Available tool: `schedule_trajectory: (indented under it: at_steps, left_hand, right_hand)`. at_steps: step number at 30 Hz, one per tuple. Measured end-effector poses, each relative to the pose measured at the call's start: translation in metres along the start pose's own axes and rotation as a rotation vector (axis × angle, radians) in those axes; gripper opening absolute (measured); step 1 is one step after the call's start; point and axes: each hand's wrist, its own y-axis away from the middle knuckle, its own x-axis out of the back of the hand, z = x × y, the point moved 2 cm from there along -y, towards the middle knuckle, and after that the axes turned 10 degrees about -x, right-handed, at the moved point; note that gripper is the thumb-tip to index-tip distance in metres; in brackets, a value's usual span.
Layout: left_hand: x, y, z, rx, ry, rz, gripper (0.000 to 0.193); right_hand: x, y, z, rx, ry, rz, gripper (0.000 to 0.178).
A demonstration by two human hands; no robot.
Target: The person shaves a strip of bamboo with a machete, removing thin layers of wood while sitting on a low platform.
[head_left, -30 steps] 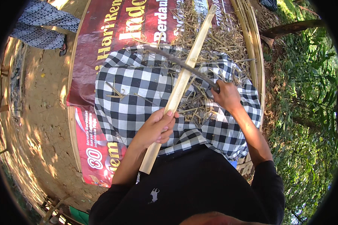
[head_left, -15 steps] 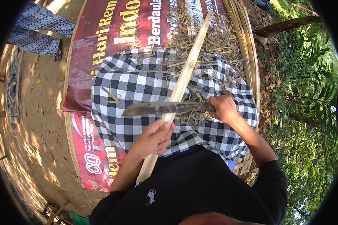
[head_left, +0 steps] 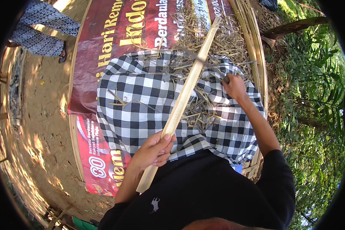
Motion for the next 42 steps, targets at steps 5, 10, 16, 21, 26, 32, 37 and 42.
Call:
schedule_trajectory:
  at_steps: [5, 10, 16, 21, 26, 32, 37, 42]
  left_hand:
    - [0.015, -0.002, -0.003, -0.003, 0.064, -0.003, 0.028]
    - [0.008, 0.02, 0.005, 0.059, 0.041, 0.004, 0.028]
    - [0.014, 0.028, -0.002, 0.075, 0.1, 0.052, 0.026]
    - [0.008, 0.043, -0.004, 0.131, 0.064, 0.043, 0.026]
    - [0.014, 0.055, -0.009, 0.103, 0.095, 0.063, 0.028]
    - [0.007, 0.061, -0.014, 0.122, 0.04, 0.11, 0.029]
    - [0.014, 0.065, -0.017, 0.11, 0.093, 0.097, 0.027]
    - [0.007, 0.075, -0.022, 0.164, 0.042, 0.108, 0.027]
  right_hand:
    - [0.021, 0.009, -0.035, 0.066, 0.055, -0.09, 0.022]
    - [0.002, 0.006, 0.01, 0.184, 0.016, 0.009, 0.023]
    - [0.02, 0.002, -0.017, 0.049, 0.075, -0.03, 0.022]
    - [-0.002, -0.015, 0.041, 0.304, 0.074, 0.133, 0.021]
    - [0.023, -0.035, 0.004, 0.05, 0.158, 0.076, 0.023]
    - [-0.002, -0.032, 0.067, 0.195, 0.159, 0.122, 0.019]
    - [0.02, -0.04, 0.024, -0.028, 0.159, 0.015, 0.025]
    - [-0.004, -0.05, 0.083, 0.22, 0.184, 0.048, 0.024]
